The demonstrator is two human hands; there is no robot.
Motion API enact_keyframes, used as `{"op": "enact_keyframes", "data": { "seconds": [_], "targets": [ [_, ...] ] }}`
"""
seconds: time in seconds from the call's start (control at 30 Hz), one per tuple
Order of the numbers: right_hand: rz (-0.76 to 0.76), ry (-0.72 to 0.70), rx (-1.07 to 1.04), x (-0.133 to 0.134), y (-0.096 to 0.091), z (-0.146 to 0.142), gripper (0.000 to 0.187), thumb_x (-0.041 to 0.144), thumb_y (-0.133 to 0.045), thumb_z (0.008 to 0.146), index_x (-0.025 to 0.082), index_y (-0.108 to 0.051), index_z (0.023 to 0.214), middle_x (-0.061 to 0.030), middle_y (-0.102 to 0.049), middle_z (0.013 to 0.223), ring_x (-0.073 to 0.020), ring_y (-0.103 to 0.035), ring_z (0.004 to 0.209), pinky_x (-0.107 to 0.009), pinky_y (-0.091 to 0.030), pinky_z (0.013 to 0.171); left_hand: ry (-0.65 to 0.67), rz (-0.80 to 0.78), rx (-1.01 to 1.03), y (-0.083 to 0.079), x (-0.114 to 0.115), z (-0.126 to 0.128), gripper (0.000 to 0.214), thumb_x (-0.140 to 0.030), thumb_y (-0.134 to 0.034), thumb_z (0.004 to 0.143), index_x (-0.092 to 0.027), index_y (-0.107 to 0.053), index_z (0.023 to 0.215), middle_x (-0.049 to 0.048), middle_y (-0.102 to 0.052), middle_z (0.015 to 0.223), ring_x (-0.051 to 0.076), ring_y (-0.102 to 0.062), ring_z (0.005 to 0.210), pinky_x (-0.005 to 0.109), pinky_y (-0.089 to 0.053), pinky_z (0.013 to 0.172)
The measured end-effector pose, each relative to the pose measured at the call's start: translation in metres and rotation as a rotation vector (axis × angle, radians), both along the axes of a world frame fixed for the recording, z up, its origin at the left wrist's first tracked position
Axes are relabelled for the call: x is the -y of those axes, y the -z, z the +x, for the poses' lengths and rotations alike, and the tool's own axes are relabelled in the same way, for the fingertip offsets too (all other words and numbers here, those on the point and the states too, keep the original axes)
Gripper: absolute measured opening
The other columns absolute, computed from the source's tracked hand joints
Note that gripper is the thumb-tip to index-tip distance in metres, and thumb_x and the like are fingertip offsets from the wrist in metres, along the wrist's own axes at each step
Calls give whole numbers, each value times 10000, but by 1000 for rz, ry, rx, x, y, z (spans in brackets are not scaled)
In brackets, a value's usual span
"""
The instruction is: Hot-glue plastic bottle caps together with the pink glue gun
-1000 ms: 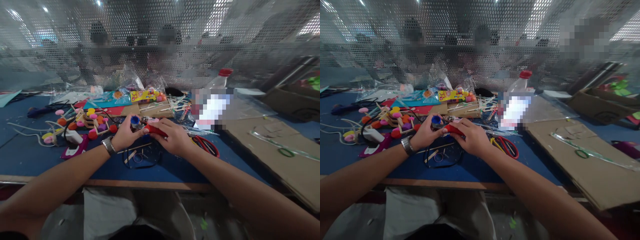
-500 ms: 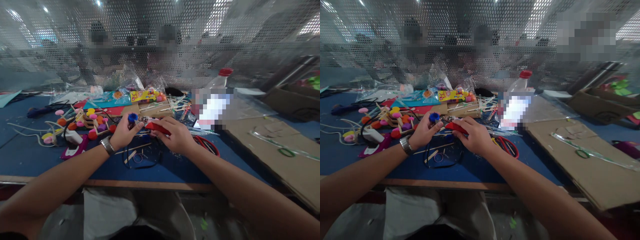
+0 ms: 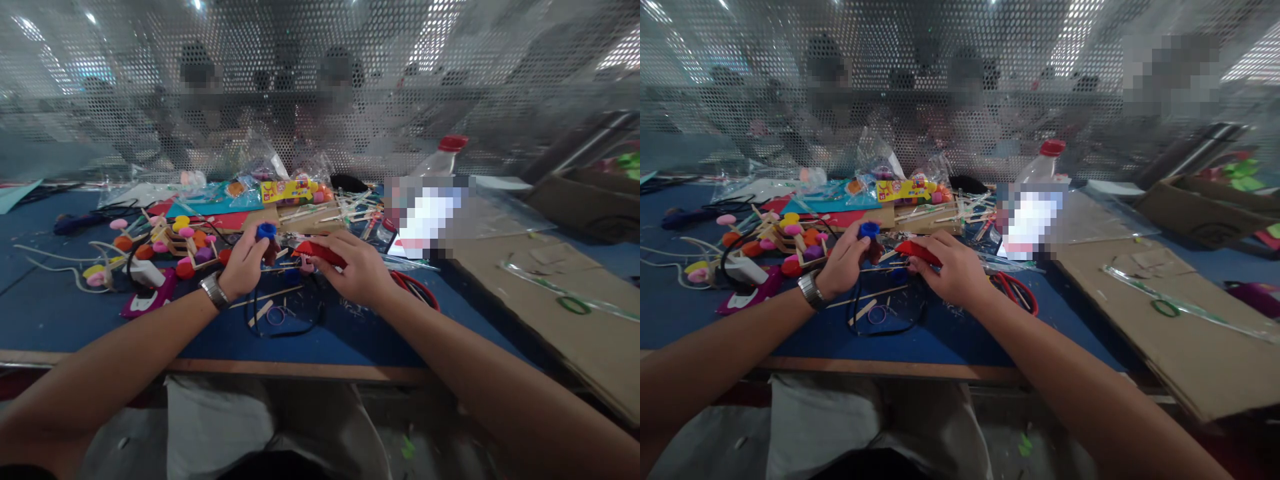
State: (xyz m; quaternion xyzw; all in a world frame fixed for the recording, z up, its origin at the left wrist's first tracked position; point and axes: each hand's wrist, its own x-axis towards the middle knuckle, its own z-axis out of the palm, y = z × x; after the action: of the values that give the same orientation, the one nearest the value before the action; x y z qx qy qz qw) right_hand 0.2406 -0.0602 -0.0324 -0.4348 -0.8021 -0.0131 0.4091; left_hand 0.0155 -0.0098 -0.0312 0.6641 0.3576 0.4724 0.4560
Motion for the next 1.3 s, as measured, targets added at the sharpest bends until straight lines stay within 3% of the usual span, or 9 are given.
{"op": "enact_keyframes", "data": {
  "seconds": [0.2, 0.43, 0.73, 1.1, 1.3],
  "targets": [
    [-9, -1, -9, 0, -1, 1, 320, 341, -562, 968, 205, -668, 1237, -124, -717, 1114, -265, -694, 1029, -443, -573, 927, -5, 63, -33, -2, 3, 1, 315, -387, -545, 934, -202, -507, 1186, 30, -613, 845, 143, -569, 644, 296, -514, 602],
    [0, -14, -9, 1, 0, 0, 316, 355, -561, 966, 222, -674, 1229, -116, -723, 1121, -257, -695, 1032, -430, -575, 926, 7, 85, -49, -2, 3, 2, 450, -555, -654, 876, -217, -510, 1137, 33, -602, 856, 151, -575, 644, 306, -514, 590],
    [-4, -13, -14, 2, -2, 1, 313, 343, -562, 971, 201, -671, 1228, -135, -719, 1131, -267, -693, 1049, -450, -573, 937, -9, 106, -41, -1, 3, 1, 473, -583, -655, 873, -222, -476, 1120, 24, -582, 843, 146, -566, 651, 304, -511, 606],
    [-9, -14, -28, 1, -1, 1, 322, 359, -574, 966, 204, -681, 1228, -129, -721, 1135, -270, -694, 1057, -449, -568, 945, -13, 138, -38, 2, 2, 1, 396, -464, -659, 899, -205, -473, 1135, 29, -576, 902, 133, -567, 671, 286, -517, 610],
    [-2, -12, 4, -2, 0, 4, 317, 341, -584, 968, 199, -680, 1234, -122, -728, 1128, -264, -700, 1048, -436, -573, 932, -23, 238, -94, 5, 0, -1, 341, -382, -650, 903, -187, -487, 1130, 71, -626, 1023, 157, -623, 840, 301, -533, 748]
  ]
}}
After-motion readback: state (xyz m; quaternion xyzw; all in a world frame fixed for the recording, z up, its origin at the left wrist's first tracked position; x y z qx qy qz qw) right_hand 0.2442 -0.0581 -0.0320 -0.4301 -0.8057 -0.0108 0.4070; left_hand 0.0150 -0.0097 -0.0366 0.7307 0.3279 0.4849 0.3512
